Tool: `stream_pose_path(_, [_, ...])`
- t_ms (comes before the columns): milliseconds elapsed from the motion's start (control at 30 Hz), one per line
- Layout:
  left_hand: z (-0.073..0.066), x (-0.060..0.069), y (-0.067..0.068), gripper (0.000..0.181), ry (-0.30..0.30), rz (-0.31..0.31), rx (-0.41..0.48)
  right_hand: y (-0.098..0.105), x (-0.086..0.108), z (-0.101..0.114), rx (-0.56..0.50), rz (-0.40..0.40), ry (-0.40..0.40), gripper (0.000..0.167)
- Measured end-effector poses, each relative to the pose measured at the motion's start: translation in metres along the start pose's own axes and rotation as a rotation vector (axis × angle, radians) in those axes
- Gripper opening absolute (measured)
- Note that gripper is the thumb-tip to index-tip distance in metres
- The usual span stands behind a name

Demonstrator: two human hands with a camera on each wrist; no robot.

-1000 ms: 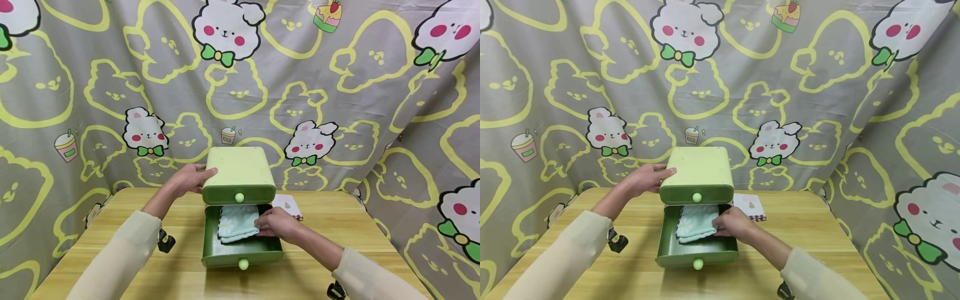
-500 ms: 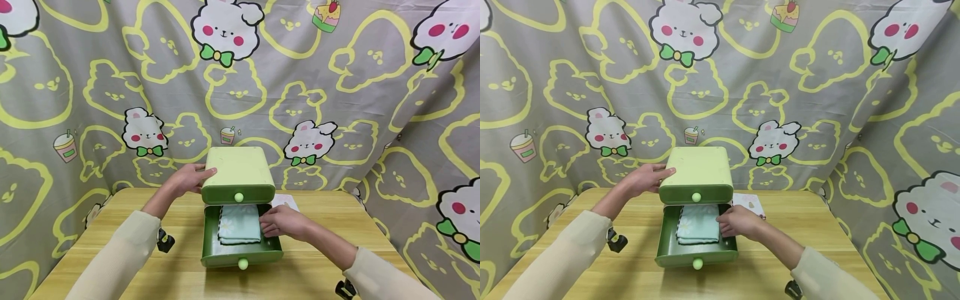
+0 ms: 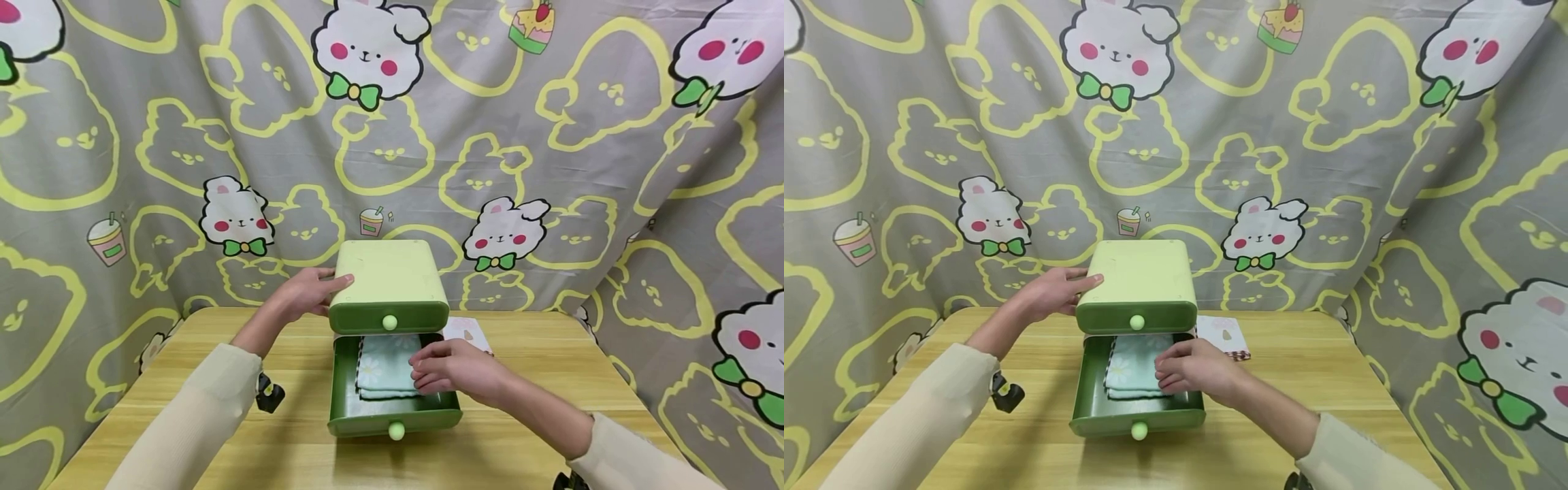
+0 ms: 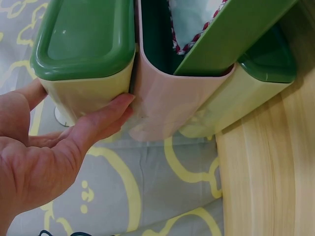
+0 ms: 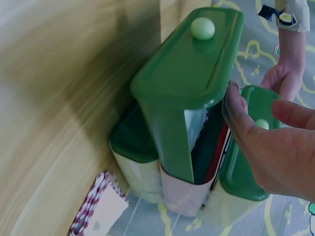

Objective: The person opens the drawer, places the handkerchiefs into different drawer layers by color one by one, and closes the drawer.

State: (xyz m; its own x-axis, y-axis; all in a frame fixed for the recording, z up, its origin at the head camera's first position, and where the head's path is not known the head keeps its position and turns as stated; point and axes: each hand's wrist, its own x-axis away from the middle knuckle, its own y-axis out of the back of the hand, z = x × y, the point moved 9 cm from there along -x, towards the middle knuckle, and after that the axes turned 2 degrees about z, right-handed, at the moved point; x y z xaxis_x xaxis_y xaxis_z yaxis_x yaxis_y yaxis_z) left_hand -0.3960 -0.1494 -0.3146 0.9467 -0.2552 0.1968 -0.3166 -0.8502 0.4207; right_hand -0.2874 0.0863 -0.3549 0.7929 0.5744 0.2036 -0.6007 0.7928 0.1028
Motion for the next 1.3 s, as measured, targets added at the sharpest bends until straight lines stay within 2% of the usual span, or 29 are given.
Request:
stream_pose_path(167, [0.000,0.000,-0.001,0.081,-0.002,0.003,-0.002,-0.013,0.005,0.000,-0.072,0.039,-0.008,0.041])
stream_pose_path(300, [0.000,0.000,-0.001,0.081,-0.004,0.006,-0.002,-0.029,0.011,-0.002,-0.085,0.129,-0.031,0.036])
stream_pose_path(533, [0.000,-0.001,-0.001,0.081,-0.007,0.007,0.004,-0.053,0.020,-0.017,-0.014,0.342,-0.096,0.033])
stream_pose_path(667, [0.000,-0.001,0.000,0.081,0.000,0.003,0.004,-0.060,0.023,-0.033,0.020,0.411,-0.150,0.032])
stream_pose_path(867, [0.000,0.000,0.000,0.081,-0.001,0.001,-0.003,-0.066,0.026,-0.058,0.037,0.440,-0.258,0.031])
stream_pose_path(967, [0.000,0.000,0.000,0.081,-0.002,0.000,-0.006,-0.067,0.026,-0.069,0.037,0.423,-0.299,0.033])
stream_pose_path(1133, [0.001,0.000,0.000,0.081,0.002,0.003,0.001,-0.069,0.024,-0.082,0.027,0.381,-0.310,0.039])
stream_pose_path(1300, [0.001,-0.001,0.001,0.082,0.001,0.002,-0.002,-0.069,0.022,-0.083,0.005,0.360,-0.297,0.050])
